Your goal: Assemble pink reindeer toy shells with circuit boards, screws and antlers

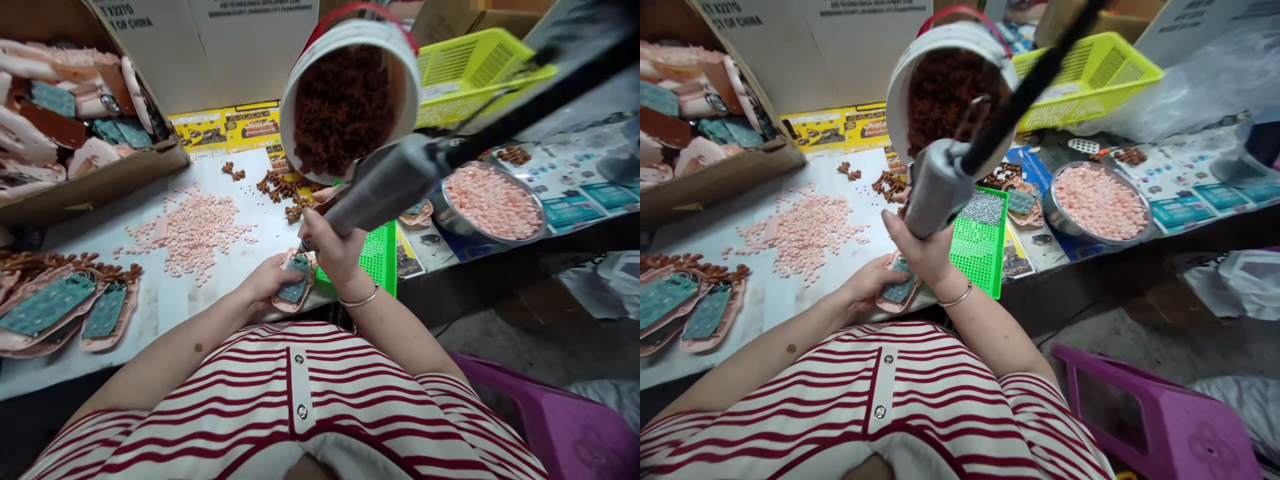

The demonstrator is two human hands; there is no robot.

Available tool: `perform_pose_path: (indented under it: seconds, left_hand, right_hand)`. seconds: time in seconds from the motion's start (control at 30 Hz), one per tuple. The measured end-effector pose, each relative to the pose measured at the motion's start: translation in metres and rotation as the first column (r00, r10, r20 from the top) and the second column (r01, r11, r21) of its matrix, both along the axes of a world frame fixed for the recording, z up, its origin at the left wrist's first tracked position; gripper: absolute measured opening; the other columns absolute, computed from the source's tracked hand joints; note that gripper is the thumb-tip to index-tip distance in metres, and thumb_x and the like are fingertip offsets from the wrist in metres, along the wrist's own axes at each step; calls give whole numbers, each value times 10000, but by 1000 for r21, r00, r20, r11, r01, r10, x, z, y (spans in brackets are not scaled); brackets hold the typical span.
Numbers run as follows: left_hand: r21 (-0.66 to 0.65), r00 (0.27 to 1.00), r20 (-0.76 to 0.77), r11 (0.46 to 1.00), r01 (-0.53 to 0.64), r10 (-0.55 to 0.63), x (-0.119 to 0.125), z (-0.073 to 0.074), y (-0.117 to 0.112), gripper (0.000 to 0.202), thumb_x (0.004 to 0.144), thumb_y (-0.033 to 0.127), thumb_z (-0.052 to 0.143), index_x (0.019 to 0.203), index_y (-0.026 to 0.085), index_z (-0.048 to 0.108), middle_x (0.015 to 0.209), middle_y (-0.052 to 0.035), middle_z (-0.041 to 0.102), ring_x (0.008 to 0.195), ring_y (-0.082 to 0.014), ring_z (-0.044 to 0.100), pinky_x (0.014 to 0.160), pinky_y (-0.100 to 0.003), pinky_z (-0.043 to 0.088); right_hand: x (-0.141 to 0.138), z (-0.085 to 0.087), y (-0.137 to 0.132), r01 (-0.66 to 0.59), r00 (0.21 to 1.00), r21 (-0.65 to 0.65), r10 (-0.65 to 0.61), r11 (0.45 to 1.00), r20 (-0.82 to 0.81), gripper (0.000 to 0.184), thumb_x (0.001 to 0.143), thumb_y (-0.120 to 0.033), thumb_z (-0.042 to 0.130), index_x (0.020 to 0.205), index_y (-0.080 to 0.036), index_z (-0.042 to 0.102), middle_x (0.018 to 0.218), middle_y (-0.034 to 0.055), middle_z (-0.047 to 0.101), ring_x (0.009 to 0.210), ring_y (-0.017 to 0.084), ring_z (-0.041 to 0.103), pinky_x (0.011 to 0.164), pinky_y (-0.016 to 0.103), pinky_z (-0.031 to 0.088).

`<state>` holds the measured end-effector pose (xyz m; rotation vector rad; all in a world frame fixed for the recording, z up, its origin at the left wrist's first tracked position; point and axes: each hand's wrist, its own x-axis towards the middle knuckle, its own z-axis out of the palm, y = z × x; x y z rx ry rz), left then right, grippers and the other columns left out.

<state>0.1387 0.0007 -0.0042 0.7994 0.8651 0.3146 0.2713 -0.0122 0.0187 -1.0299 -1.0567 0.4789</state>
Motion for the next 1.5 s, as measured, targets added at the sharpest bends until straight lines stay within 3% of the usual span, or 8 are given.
perform_pose_path:
  seconds: [0.13, 0.27, 0.47, 0.67, 0.9, 1.07, 1.23, 1.5]
  left_hand:
    - [-22, 999, 22, 999, -24, 24, 1, -2, -2, 453, 544, 169, 869, 943, 130, 661, 799, -35, 739, 685, -175, 678, 721, -302, 524]
    - [2, 999, 36, 1000, -23, 23, 1, -2, -2, 420, 568, 185, 850, 940, 129, 663, 807, -36, 735, 695, -175, 670, 721, -301, 511]
    - [12, 999, 51, 1000, -19, 18, 0, -4, -3, 434, 590, 185, 851, 973, 136, 655, 851, -39, 730, 746, -186, 672, 770, -315, 507]
    - [2, 995, 99, 1000, 8, -8, 0, -5, -2, 436, 610, 164, 837, 1001, 140, 645, 860, -27, 714, 757, -177, 659, 761, -299, 488]
    - [-9, 995, 96, 1000, 26, -25, -2, -6, 0, 412, 610, 161, 835, 972, 155, 640, 836, -16, 713, 737, -172, 654, 755, -308, 491]
    - [-18, 994, 104, 999, 33, -31, -2, -6, 1, 411, 607, 150, 831, 975, 152, 649, 853, -22, 718, 748, -165, 655, 763, -302, 489]
    - [-25, 995, 95, 999, 41, -38, -2, -5, 1, 416, 599, 151, 832, 970, 152, 643, 852, -24, 717, 745, -164, 652, 750, -294, 483]
    - [-35, 995, 97, 999, 37, -33, -1, -2, 1, 419, 597, 151, 835, 968, 146, 640, 831, -29, 719, 730, -168, 651, 738, -295, 489]
  right_hand:
    - [1, 2, -6, 14, 995, 178, 3, 984, -96, 294, 876, -507, 712, 1045, -294, 601, 626, -70, 506, 475, 126, 530, 504, 316, 486]
    - [1, 9, -9, -32, 996, 258, 51, 966, -70, 230, 899, -452, 712, 1053, -331, 590, 611, -78, 451, 462, 124, 500, 475, 300, 433]
    - [1, 13, -12, -49, 995, 219, 68, 975, -76, 228, 912, -496, 686, 1075, -381, 576, 647, -67, 460, 482, 128, 513, 509, 321, 463]
    - [-1, 13, -8, -73, 992, 294, 101, 953, -79, 212, 902, -426, 714, 1063, -346, 603, 611, -77, 443, 451, 114, 492, 429, 289, 421]
    - [-1, 11, -9, -76, 997, 231, 80, 970, -10, 217, 928, -469, 678, 1094, -375, 573, 631, -68, 427, 487, 127, 507, 461, 297, 449]
    - [1, 10, -8, -78, 996, 279, 90, 957, -29, 147, 931, -439, 676, 1012, -339, 604, 635, -66, 438, 463, 109, 488, 444, 289, 436]
    - [1, 11, -8, -40, 998, 243, 50, 969, -33, 215, 908, -485, 685, 1059, -371, 583, 631, -68, 437, 457, 122, 507, 432, 301, 448]
    - [2, 7, -12, -61, 998, 174, 66, 983, -22, 257, 905, -515, 654, 1100, -367, 577, 690, -46, 502, 514, 153, 540, 539, 353, 522]
